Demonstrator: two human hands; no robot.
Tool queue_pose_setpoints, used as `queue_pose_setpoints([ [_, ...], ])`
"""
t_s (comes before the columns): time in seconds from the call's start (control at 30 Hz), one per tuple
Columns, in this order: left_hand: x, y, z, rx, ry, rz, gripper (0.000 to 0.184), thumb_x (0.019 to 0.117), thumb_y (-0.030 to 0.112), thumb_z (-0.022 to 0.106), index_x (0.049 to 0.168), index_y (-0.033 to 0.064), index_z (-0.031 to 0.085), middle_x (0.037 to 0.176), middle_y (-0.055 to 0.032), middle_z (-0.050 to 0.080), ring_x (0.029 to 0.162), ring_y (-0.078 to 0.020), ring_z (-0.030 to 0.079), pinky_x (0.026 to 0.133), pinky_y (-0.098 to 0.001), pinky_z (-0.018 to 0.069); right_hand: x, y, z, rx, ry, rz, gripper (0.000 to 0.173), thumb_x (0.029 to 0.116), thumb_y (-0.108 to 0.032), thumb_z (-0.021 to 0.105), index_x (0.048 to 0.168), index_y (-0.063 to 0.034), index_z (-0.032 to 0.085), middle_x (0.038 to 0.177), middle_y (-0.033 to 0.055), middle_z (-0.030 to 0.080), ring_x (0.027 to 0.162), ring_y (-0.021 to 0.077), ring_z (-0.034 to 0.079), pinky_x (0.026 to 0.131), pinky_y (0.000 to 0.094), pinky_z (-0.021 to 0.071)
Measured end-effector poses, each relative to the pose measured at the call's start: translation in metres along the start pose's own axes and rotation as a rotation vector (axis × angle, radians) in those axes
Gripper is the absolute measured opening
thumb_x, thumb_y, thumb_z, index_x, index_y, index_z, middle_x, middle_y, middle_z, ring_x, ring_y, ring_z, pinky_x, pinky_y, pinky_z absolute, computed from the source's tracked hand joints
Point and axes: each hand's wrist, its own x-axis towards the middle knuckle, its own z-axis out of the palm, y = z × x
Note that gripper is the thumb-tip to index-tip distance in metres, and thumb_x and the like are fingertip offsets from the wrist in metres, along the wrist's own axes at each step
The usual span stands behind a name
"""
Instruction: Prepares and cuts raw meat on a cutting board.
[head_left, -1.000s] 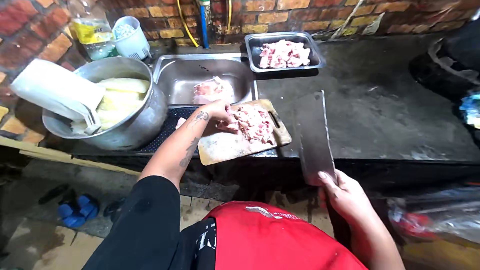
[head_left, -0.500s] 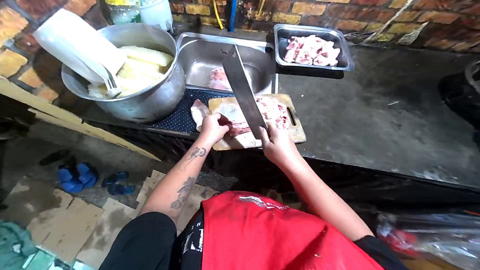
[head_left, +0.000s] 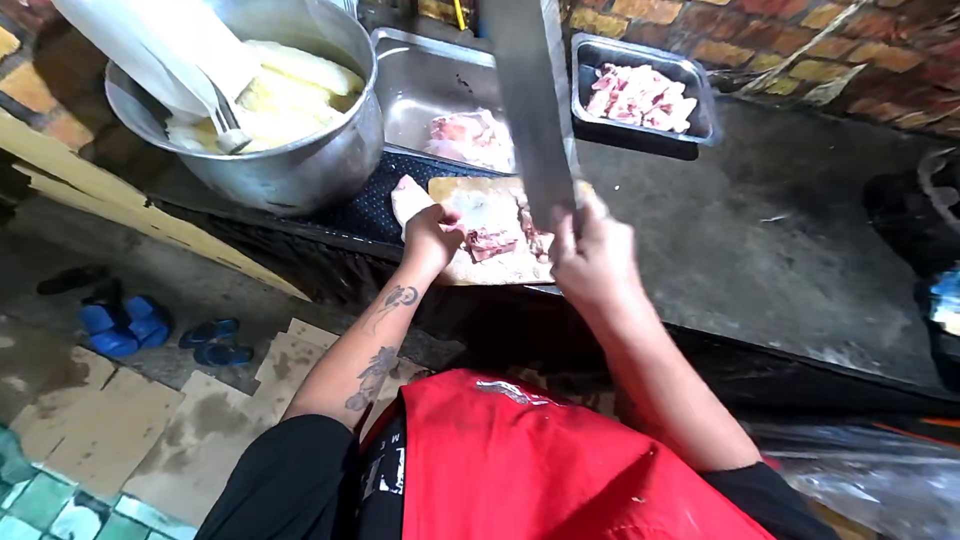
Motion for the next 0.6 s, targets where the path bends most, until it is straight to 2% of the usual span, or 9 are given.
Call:
queue_pose_setpoints([
  [0.07,-0.001,-0.006,-0.005,-0.073,0.082,0.075,0.023,0.0905,0.008,0.07,0.111,-0.0026,0.071,0.106,-0.0148,0.074,0.09,-0.0183,0.073,0.086,-0.038,0.0605,0.006,-0.013,-0.019,0.119,0.232,-0.149,0.03,0.1098,-0.025,0.044,0.116,-0.0006,0.06,0.068,0.0053,0.061,0.054,0.0176,0.063,0.052,0.0407,0.0562],
  [0.13,0.0,-0.01,-0.009,-0.142,0.133,0.116,0.021,0.0895,0.006,0.07,0.109,-0.0034,0.071,0.103,-0.0143,0.074,0.083,-0.0151,0.072,0.08,-0.0338,0.0611,0.01,-0.02,-0.026,0.169,0.328,-0.225,0.025,0.1113,-0.023,0.044,0.115,-0.0018,0.056,0.069,0.0009,0.06,0.052,0.01,0.061,0.05,0.0329,0.0568],
  [0.17,-0.001,-0.008,-0.011,-0.13,0.146,0.113,0.021,0.0898,0.006,0.07,0.109,-0.0027,0.071,0.101,-0.0133,0.074,0.082,-0.0142,0.072,0.079,-0.033,0.0607,0.008,-0.019,-0.02,0.129,0.27,-0.178,0.025,0.1106,-0.021,0.044,0.118,-0.0009,0.056,0.07,0.0031,0.061,0.053,0.0129,0.062,0.051,0.0357,0.0572],
  [0.23,-0.003,-0.004,-0.015,-0.098,0.151,0.084,0.021,0.0912,0.006,0.07,0.11,-0.0022,0.071,0.104,-0.0133,0.074,0.088,-0.0165,0.072,0.084,-0.0353,0.0599,-0.003,-0.007,0.009,-0.029,-0.08,0.072,0.032,0.1083,-0.02,0.047,0.128,0.0015,0.058,0.079,0.0178,0.066,0.067,0.033,0.068,0.062,0.0549,0.0566],
  [0.27,-0.004,-0.004,-0.014,-0.106,0.168,0.1,0.019,0.0911,0.006,0.07,0.108,-0.0021,0.071,0.103,-0.0131,0.074,0.087,-0.0158,0.072,0.083,-0.0343,0.0605,-0.004,0.004,0.029,-0.114,-0.3,0.214,0.032,0.1088,-0.024,0.046,0.126,0.0003,0.059,0.087,0.0224,0.068,0.076,0.0397,0.07,0.069,0.0611,0.0562],
  [0.33,-0.004,-0.004,-0.01,-0.105,0.187,0.148,0.018,0.0905,0.005,0.071,0.107,-0.0028,0.072,0.103,-0.0141,0.074,0.088,-0.0161,0.073,0.083,-0.0334,0.061,0.007,0.02,0.05,-0.22,-0.614,0.375,0.037,0.1107,-0.033,0.044,0.115,-0.0013,0.062,0.093,0.0229,0.068,0.082,0.0402,0.07,0.073,0.0608,0.0562],
  [0.4,-0.007,-0.006,-0.003,-0.036,0.119,0.165,0.022,0.091,0.008,0.072,0.11,-0.0027,0.072,0.108,-0.0164,0.073,0.096,-0.0201,0.072,0.089,-0.0366,0.0603,0.011,0.027,0.054,-0.211,-0.68,0.395,0.038,0.1107,-0.035,0.043,0.107,-0.0021,0.063,0.087,0.0213,0.067,0.072,0.0371,0.069,0.067,0.0585,0.0568],
  [0.5,-0.004,-0.005,0.014,0.121,-0.058,0.194,0.034,0.0916,0.019,0.076,0.118,-0.0022,0.071,0.12,-0.02,0.069,0.113,-0.0297,0.068,0.099,-0.0468,0.0555,0.014,0.023,0.049,-0.19,-0.676,0.397,0.039,0.1117,-0.034,0.043,0.109,-0.0004,0.063,0.083,0.0194,0.066,0.066,0.032,0.068,0.065,0.0525,0.0577],
  [0.6,-0.006,-0.015,0.034,0.19,-0.072,0.27,0.032,0.087,0.02,0.078,0.111,-0.0015,0.074,0.117,-0.0192,0.072,0.112,-0.0323,0.069,0.099,-0.0521,0.0535,0.013,0.021,0.048,-0.195,-0.689,0.399,0.038,0.1116,-0.033,0.043,0.109,-0.0001,0.062,0.083,0.0189,0.066,0.067,0.0308,0.068,0.066,0.0505,0.0579],
])
